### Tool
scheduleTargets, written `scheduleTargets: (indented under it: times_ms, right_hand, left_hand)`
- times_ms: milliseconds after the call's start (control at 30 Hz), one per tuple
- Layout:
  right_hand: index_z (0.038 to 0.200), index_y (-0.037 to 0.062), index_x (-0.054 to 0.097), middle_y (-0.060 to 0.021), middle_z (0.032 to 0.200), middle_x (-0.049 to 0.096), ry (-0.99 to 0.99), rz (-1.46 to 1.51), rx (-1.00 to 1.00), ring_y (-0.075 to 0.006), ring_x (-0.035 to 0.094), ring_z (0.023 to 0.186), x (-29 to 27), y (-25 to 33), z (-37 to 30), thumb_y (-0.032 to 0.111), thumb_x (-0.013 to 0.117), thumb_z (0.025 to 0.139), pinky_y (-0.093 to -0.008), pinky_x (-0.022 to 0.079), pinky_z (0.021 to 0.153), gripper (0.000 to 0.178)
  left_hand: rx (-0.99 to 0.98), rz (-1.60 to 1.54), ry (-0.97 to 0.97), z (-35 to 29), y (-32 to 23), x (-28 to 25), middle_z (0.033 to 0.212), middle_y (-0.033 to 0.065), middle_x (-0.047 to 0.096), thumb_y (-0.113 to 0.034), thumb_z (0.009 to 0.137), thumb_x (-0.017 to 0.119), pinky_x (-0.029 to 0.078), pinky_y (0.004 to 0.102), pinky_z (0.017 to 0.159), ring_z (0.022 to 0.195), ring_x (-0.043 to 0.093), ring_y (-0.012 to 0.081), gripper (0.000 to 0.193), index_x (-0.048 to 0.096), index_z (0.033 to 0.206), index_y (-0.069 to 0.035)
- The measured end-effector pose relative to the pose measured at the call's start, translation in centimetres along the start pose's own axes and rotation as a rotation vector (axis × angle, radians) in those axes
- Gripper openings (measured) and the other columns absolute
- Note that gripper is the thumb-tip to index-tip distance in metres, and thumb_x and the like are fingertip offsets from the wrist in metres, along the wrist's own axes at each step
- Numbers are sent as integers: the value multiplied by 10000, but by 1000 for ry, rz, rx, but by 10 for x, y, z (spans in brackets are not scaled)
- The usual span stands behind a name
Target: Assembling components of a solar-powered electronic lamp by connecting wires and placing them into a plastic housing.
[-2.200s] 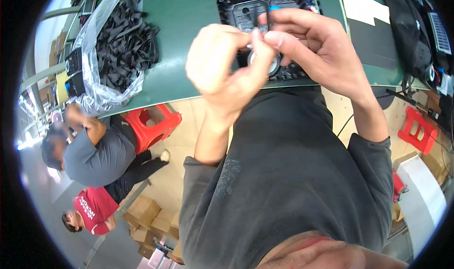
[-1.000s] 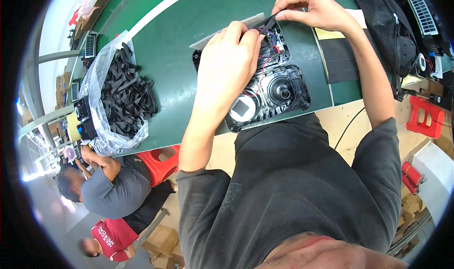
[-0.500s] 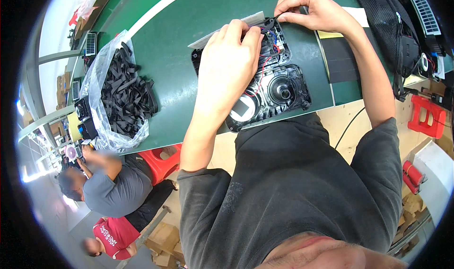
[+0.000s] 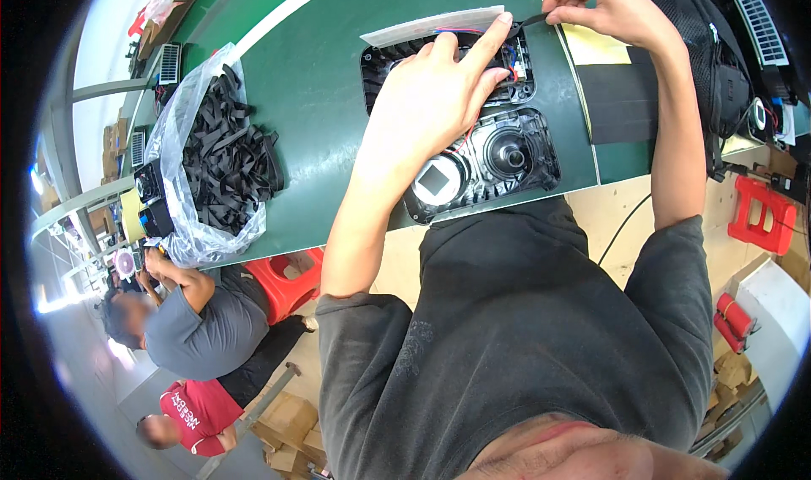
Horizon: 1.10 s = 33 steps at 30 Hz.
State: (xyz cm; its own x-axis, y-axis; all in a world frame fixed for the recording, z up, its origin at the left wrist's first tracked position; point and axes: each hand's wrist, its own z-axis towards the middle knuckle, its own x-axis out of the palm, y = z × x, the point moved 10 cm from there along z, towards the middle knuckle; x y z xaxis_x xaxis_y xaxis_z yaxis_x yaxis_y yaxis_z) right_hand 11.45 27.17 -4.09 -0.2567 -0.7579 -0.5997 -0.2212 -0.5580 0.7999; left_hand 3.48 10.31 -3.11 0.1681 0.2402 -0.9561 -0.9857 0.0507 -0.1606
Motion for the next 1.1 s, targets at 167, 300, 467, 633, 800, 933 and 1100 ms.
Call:
scheduleTargets:
  times_ms: [167, 300, 467, 633, 800, 933, 1100]
  right_hand:
    - [1006, -34, 762, -102, 863, 783, -20, -71, 106, -116, 711, 775, -9, -17, -4, 31, 750, 878, -261, 566, 729, 143]
    - [995, -24, 767, -99, 837, 778, -38, -72, 93, -115, 705, 752, -12, -14, -6, 38, 757, 867, -264, 563, 716, 143]
    - [994, -24, 765, -109, 815, 769, -47, -165, 78, -155, 711, 729, -11, -11, -7, 61, 780, 839, -286, 568, 714, 177]
    - [1021, -14, 759, -139, 924, 772, -230, -282, -389, -238, 736, 829, -13, 51, -20, 118, 792, 847, -319, 570, 776, 221]
    - [1038, -17, 754, -144, 938, 766, -75, -48, -275, -246, 735, 864, 12, 31, 1, 110, 775, 870, -340, 568, 813, 212]
    - [1030, -5, 761, -149, 918, 759, -125, -8, -647, -275, 731, 862, 12, 34, 0, 75, 754, 864, -359, 570, 798, 184]
    - [1026, 13, 770, -160, 908, 752, -247, 17, -1061, -310, 724, 846, 3, 62, -38, 52, 750, 837, -370, 568, 787, 193]
  left_hand:
    - [-14, 9, 17, 1, 3, 4, 931, 156, 613, -368, 1030, 599, 568, 403, 675, 758, 684, 325, 539, 480, 1546, -272]
    - [-43, 100, 41, 1, 1, 5, 908, 144, 615, -394, 1035, 582, 566, 395, 627, 715, 683, 310, 513, 502, 1531, -291]
    - [2, 111, 17, 2, -6, 0, 898, 161, 631, -435, 1028, 578, 576, 382, 609, 699, 699, 306, 509, 525, 1511, -284]
    - [-13, 43, 47, 2, -4, 3, 894, 140, 605, -408, 1031, 580, 565, 401, 637, 709, 674, 316, 500, 520, 1518, -311]
    - [-38, -34, 52, 0, 1, 4, 883, 136, 594, -406, 1033, 577, 558, 417, 655, 717, 665, 329, 483, 540, 1504, -304]
    - [-20, -49, 41, 1, 0, 4, 870, 129, 588, -392, 1026, 597, 547, 412, 645, 704, 659, 321, 477, 563, 1490, -288]
    - [-41, -136, -8, -1, 4, 5, 863, 118, 579, -377, 1002, 648, 533, 406, 633, 698, 658, 291, 484, 594, 1468, -257]
